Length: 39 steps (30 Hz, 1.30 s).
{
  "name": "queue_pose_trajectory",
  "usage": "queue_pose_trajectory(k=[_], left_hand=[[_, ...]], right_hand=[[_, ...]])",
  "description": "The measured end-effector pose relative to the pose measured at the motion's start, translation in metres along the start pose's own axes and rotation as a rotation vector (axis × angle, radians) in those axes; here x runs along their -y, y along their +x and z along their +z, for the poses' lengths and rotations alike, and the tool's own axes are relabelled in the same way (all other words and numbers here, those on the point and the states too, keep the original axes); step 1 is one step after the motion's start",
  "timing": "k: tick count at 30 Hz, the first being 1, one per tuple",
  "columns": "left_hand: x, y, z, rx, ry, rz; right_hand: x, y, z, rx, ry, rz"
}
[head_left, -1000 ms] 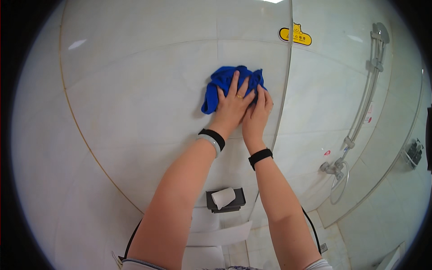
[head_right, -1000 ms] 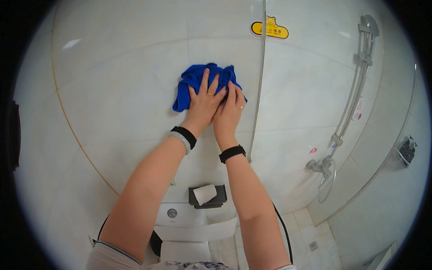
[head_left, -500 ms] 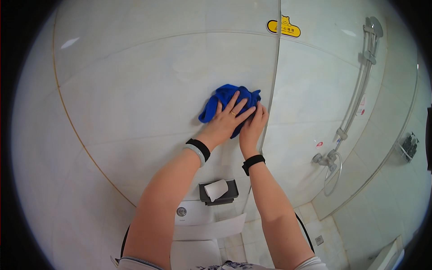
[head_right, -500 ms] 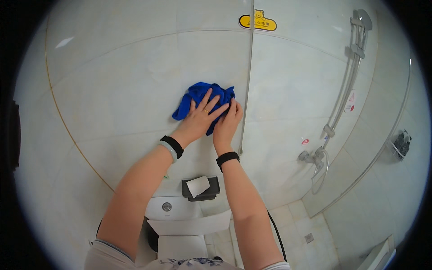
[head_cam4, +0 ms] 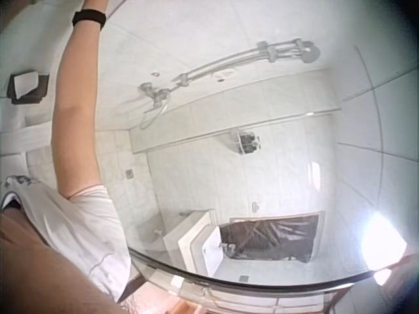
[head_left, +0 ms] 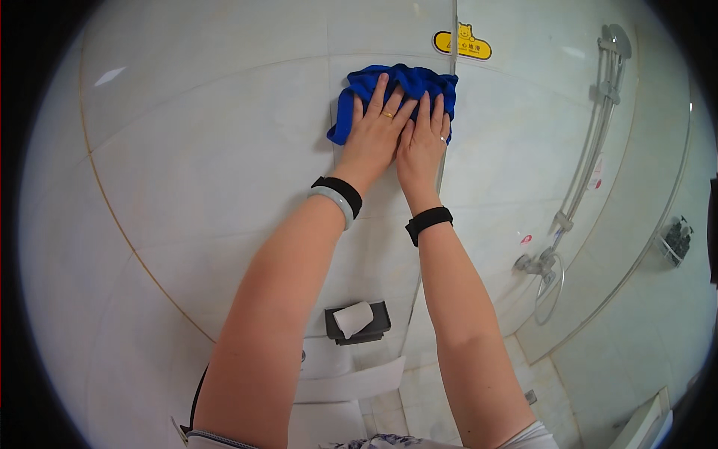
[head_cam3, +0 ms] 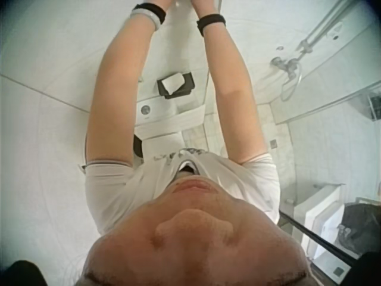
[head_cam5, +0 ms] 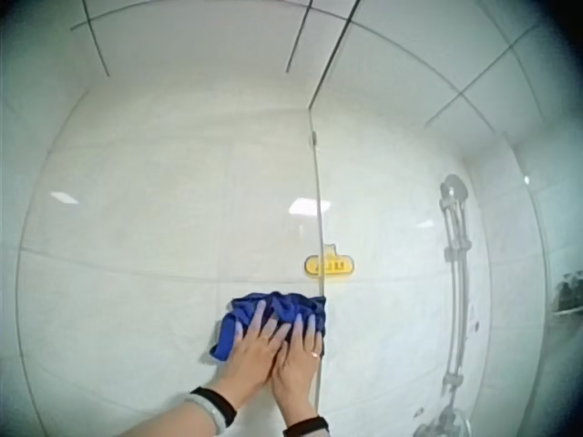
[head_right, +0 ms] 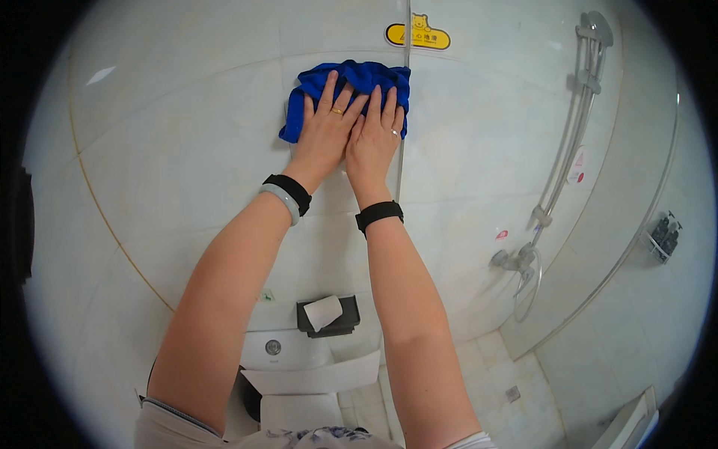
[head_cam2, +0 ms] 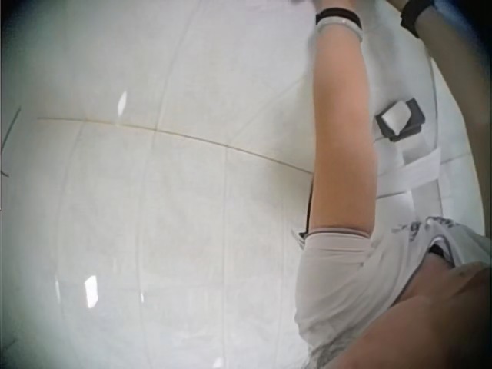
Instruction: Clean the bathroom wall and toilet using a blue cloth.
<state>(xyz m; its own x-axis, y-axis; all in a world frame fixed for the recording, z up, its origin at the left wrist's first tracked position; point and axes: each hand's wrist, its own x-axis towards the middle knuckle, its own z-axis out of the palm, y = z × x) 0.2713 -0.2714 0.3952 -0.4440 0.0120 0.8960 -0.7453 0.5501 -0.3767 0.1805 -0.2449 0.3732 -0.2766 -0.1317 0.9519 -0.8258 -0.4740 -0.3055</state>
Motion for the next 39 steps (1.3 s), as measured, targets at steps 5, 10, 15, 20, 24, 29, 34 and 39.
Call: queue_pose_trajectory(k=[5, 10, 15, 20, 24, 29, 34, 39], left_hand=[[-0.016, -0.030, 0.010, 0.120, 0.010, -0.010], [-0.034, -0.070, 0.018, 0.285, 0.049, -0.008], [-0.054, -0.112, 0.031, 0.405, 0.065, 0.003], [-0.065, -0.159, 0.042, 0.393, -0.003, 0.025], [-0.076, -0.188, 0.042, 0.517, -0.109, 0.025], [-0.081, -0.230, 0.035, 0.737, -0.189, 0.071], [-0.081, -0.241, 0.019, 0.802, -0.268, 0.032], [-0.065, -0.217, 0.018, 0.328, -0.246, -0.225]], right_hand=[[-0.016, -0.029, 0.007, -0.035, -0.039, -0.019], [-0.025, -0.076, 0.009, -0.017, -0.044, 0.079], [-0.042, -0.123, 0.002, 0.042, -0.079, 0.097], [-0.045, -0.170, -0.003, 0.136, -0.096, 0.201], [-0.053, -0.207, -0.009, 0.194, -0.118, 0.264], [-0.049, -0.251, -0.021, 0.273, -0.150, 0.331], [-0.040, -0.260, -0.030, 0.215, 0.055, 0.502], [-0.020, -0.207, -0.019, 0.124, 0.217, 0.345]])
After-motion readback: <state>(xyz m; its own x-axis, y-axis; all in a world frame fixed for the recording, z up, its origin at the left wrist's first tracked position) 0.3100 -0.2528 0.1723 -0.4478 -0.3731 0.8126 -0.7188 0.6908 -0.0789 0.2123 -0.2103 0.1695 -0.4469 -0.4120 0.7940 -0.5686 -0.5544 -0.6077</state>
